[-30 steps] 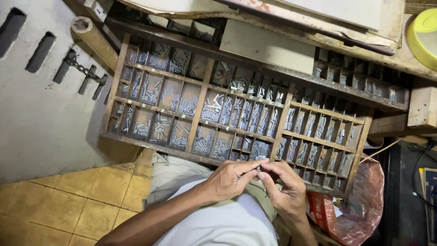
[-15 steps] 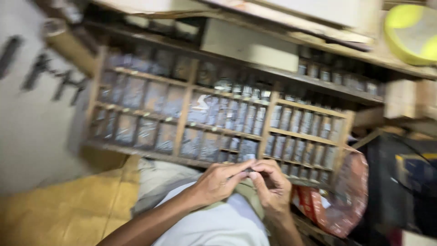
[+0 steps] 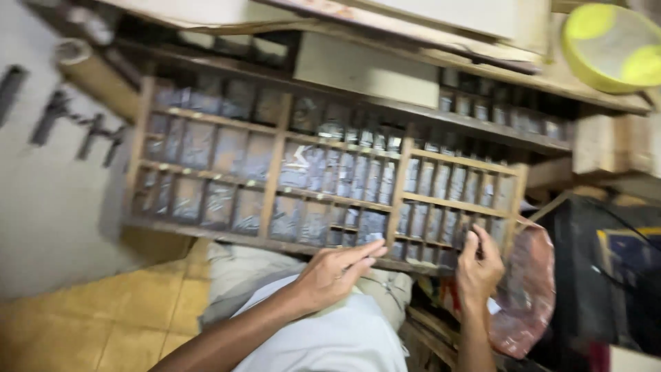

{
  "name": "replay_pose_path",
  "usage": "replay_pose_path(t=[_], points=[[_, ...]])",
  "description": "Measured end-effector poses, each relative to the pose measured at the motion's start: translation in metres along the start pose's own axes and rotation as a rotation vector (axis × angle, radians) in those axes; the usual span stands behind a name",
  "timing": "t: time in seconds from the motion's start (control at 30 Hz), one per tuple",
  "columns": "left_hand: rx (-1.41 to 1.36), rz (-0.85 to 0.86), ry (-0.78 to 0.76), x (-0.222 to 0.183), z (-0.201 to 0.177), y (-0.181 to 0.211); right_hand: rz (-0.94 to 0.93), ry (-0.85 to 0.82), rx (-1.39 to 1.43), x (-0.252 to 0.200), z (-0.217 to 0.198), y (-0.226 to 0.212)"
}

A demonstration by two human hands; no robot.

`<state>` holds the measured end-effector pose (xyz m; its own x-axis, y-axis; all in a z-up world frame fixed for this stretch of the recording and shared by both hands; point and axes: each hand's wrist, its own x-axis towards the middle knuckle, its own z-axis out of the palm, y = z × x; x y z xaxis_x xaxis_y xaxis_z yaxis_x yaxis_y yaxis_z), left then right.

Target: Organizing and sorting small metal printing types into the compartments of a wooden type case.

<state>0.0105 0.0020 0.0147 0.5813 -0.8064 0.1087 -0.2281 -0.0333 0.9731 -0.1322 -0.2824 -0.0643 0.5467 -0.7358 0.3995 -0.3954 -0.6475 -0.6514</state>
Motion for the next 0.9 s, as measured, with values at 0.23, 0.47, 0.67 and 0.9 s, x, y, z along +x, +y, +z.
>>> replay_pose_path(t=[0.23, 0.47, 0.67, 0.9], points=[[-0.029, 0.018, -0.024, -0.001, -0.002, 0.007, -0.097, -0.397, 0.387, -0.027, -0.005, -0.109], [0.054, 0.109, -0.001, -0.005, 0.001, -0.015, -0.444, -0.372, 0.491, -0.036, 0.005, -0.174], [0.039, -0.153, -0.066, 0.003, -0.015, 0.014, 0.478, -0.319, 1.189, -0.066, 0.008, -0.103], [0.106, -0.076, -0.106, 0.001, -0.006, -0.005, 0.433, -0.257, 1.24, -0.073, -0.009, -0.09]])
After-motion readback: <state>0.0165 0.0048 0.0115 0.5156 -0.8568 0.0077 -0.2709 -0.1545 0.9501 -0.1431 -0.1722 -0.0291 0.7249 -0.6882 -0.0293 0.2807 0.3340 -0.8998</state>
